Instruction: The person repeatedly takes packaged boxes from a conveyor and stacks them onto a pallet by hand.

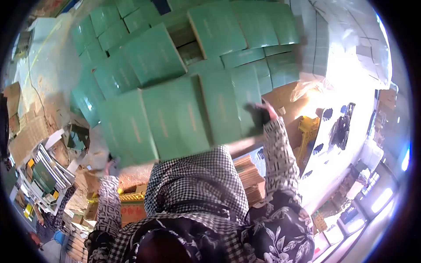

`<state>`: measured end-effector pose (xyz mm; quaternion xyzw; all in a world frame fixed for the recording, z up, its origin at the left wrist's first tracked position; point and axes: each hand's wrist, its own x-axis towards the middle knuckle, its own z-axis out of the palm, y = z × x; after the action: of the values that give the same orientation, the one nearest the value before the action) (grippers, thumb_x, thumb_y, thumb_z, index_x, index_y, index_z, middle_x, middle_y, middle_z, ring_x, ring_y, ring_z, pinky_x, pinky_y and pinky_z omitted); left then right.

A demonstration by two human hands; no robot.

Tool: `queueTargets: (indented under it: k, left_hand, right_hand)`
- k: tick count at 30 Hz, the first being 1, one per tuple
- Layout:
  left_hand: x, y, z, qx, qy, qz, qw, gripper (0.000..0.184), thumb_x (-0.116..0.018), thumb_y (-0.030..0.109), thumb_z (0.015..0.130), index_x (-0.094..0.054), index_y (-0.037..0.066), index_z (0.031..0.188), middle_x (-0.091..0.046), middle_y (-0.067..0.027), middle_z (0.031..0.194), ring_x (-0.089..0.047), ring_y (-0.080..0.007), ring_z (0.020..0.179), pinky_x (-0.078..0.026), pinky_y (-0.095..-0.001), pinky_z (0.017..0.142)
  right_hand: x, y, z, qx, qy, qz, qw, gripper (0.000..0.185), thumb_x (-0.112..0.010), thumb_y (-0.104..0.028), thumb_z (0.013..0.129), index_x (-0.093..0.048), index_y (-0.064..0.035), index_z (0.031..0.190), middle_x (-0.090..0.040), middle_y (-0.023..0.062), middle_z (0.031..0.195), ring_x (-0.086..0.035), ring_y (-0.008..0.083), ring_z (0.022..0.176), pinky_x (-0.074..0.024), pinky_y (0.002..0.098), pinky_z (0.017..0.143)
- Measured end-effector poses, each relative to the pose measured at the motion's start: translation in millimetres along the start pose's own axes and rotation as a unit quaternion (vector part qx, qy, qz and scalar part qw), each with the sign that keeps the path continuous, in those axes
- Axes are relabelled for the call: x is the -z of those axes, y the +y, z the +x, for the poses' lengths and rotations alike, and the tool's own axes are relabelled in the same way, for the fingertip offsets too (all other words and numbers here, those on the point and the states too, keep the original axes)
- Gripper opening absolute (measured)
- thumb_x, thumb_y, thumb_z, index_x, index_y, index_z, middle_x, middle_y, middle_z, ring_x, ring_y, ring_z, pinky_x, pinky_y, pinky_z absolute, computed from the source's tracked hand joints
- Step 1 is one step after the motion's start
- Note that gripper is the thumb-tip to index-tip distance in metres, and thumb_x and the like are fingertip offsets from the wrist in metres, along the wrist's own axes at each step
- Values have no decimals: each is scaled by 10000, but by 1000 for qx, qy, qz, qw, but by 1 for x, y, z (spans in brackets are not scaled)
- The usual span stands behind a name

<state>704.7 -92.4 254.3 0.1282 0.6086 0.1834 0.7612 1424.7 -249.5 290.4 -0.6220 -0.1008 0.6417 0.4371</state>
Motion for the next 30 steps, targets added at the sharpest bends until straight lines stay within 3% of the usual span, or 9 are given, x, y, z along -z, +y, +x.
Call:
queueTargets:
  k: [2,4,10,13,16,20,24,28,30]
  left_hand:
    - [-21,-41,-1,-32,-49,177,982,573,-565,-4,747,-356,20,1280,-475,-155,1219,-521,-283,1060,-473,-391,866]
    - [-55,-80,9,-14,-89,163,983,573,-545,-18,764,-338,38,1295,-470,-138,1228,-510,-281,1074,-460,-404,881]
    - [-361,-164,44,44,-97,-96,990,495,-488,-46,802,-373,34,1276,-485,-121,1221,-515,-271,1073,-464,-376,890]
    - [-432,-175,100,42,-118,-89,988,489,-515,-12,814,-377,63,1278,-487,-104,1221,-528,-240,1058,-471,-389,885]
    - [-398,-195,196,-82,-66,242,965,503,-550,13,813,-378,87,1280,-509,-96,1198,-553,-218,1023,-495,-385,847]
    - [-476,-160,155,20,10,104,994,528,-584,3,791,-382,69,1274,-572,-86,1094,-588,-207,941,-528,-305,757]
    - [-459,-158,172,-85,-13,325,942,537,-622,55,767,-401,44,1257,-562,-118,1110,-572,-254,978,-510,-327,764]
    - [-468,-158,174,-178,73,587,786,679,-706,199,675,-399,50,1262,-523,-199,1161,-508,-322,1073,-412,-366,911]
    - [-493,-152,167,-151,47,600,784,671,-693,225,693,-389,62,1269,-519,-210,1161,-509,-338,1064,-420,-374,901]
  right_hand:
    - [37,3,-61,7,81,-307,948,256,-554,-118,819,-562,-25,1058,-614,124,948,-601,189,837,-474,292,753]
    - [39,-48,-99,-227,203,-181,935,238,-594,-179,796,-585,-62,1003,-573,-8,775,-566,128,722,-450,246,682]
    - [392,-22,-36,-4,118,-168,979,226,-573,-146,812,-587,-28,1004,-602,43,880,-568,132,775,-470,263,697]
    - [399,-101,23,-50,83,68,993,222,-556,-132,838,-596,-4,1015,-612,45,921,-575,136,795,-478,264,754]
    - [474,-61,124,-58,89,88,990,290,-613,-213,811,-587,-28,1032,-625,59,867,-590,140,742,-506,259,658]
    - [455,-68,163,26,116,-36,992,341,-636,-189,794,-568,-12,1077,-622,58,938,-580,129,831,-472,228,766]
    - [378,-79,123,280,454,-457,712,605,-665,-213,758,-406,32,1247,-493,170,1215,-475,292,1120,-378,321,936]
    - [291,8,51,228,419,197,857,414,-591,-255,841,-484,-18,1164,-537,104,1067,-543,212,939,-457,284,788]
    - [219,30,36,-173,312,368,859,528,-649,-448,734,-528,-86,1098,-568,96,892,-527,228,720,-445,329,721]
